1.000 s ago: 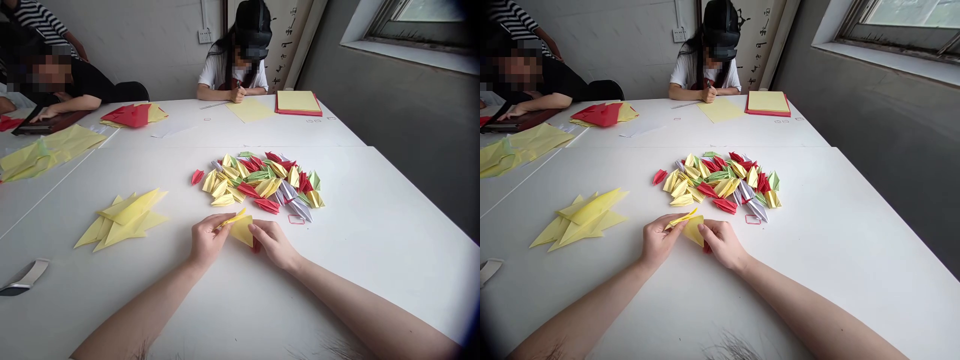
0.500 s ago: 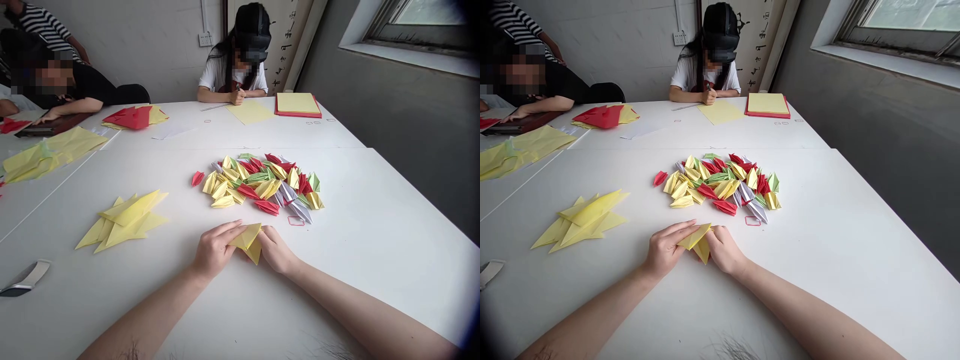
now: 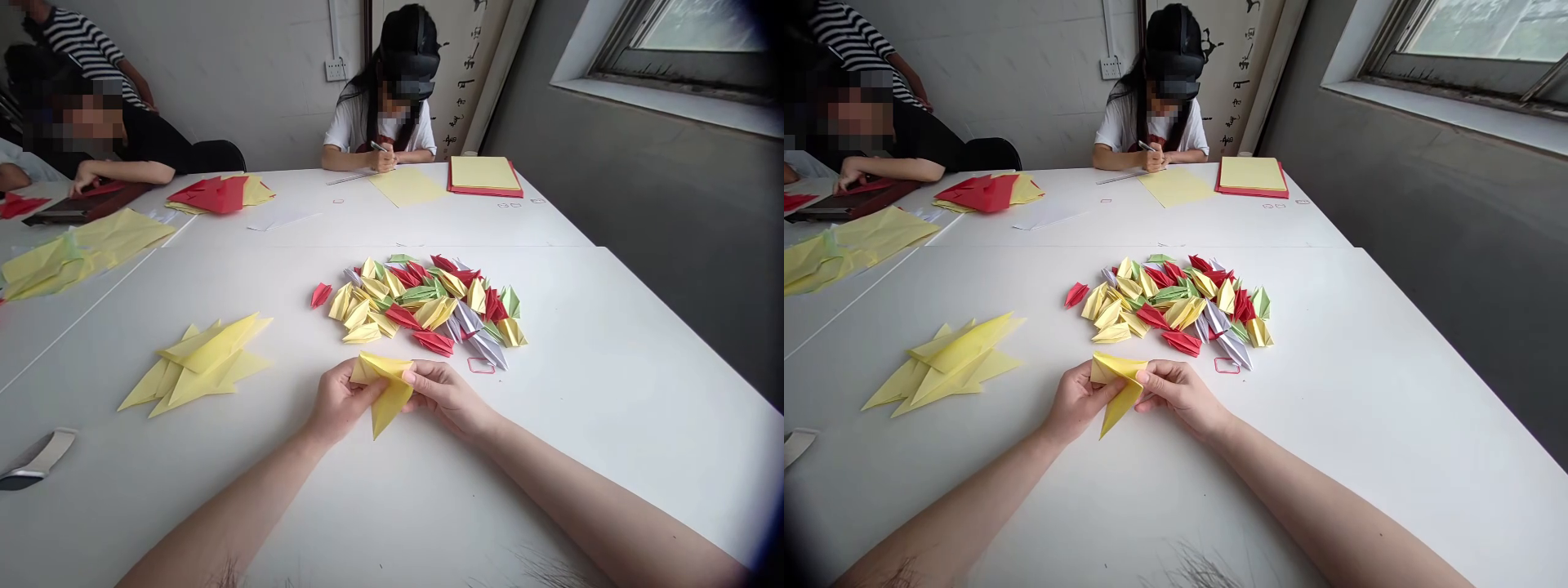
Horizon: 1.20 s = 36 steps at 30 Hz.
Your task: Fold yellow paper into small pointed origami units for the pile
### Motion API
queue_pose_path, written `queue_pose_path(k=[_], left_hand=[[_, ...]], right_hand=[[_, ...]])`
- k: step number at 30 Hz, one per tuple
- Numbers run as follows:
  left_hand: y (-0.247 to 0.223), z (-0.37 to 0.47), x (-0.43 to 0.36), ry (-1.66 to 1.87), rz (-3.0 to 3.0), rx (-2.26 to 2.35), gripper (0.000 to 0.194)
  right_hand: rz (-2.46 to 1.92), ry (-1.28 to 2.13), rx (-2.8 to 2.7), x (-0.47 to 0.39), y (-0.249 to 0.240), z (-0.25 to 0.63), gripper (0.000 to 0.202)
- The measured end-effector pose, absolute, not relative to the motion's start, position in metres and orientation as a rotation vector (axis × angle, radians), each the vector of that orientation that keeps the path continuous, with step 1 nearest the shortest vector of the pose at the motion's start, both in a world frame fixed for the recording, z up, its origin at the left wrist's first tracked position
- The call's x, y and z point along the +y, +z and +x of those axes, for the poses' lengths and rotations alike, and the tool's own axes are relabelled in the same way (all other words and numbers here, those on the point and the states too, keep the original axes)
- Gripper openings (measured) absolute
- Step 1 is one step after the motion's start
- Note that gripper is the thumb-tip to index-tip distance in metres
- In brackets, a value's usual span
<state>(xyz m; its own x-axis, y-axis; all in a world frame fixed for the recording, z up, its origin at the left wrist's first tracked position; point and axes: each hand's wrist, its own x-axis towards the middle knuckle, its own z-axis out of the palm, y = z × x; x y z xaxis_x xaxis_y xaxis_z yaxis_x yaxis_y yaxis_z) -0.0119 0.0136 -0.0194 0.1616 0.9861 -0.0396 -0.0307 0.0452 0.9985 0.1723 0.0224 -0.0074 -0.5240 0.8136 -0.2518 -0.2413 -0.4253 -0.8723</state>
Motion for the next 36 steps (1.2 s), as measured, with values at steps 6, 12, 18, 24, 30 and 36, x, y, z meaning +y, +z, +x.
queue_pose_path(k=[6, 12, 18, 24, 30, 36], left_hand=[[-0.019, -0.011, 0.013, 1.071, 1.197, 1.069, 0.026], [-0.019, -0.012, 0.015, 1.084, 1.160, 1.084, 0.025], [-0.020, -0.012, 0.014, 1.060, 1.127, 1.071, 0.023], [-0.018, -0.013, 0.011, 1.009, 1.196, 1.113, 0.023], [-0.014, -0.014, 0.010, 1.040, 1.285, 1.101, 0.035], [-0.012, -0.010, 0.013, 1.120, 1.319, 1.203, 0.033]], right_hand=[[-0.865, 2.029, -1.043, 0.022, -0.010, 0.174, 0.030], [-0.876, 2.026, -1.067, 0.022, -0.012, 0.177, 0.023], [-1.019, 1.949, -1.095, 0.021, -0.012, 0.172, 0.025], [-1.082, 1.897, -1.127, 0.018, -0.011, 0.167, 0.030], [-1.148, 1.868, -1.160, 0.018, -0.006, 0.165, 0.033], [-1.231, 1.791, -1.244, 0.017, -0.006, 0.163, 0.035]])
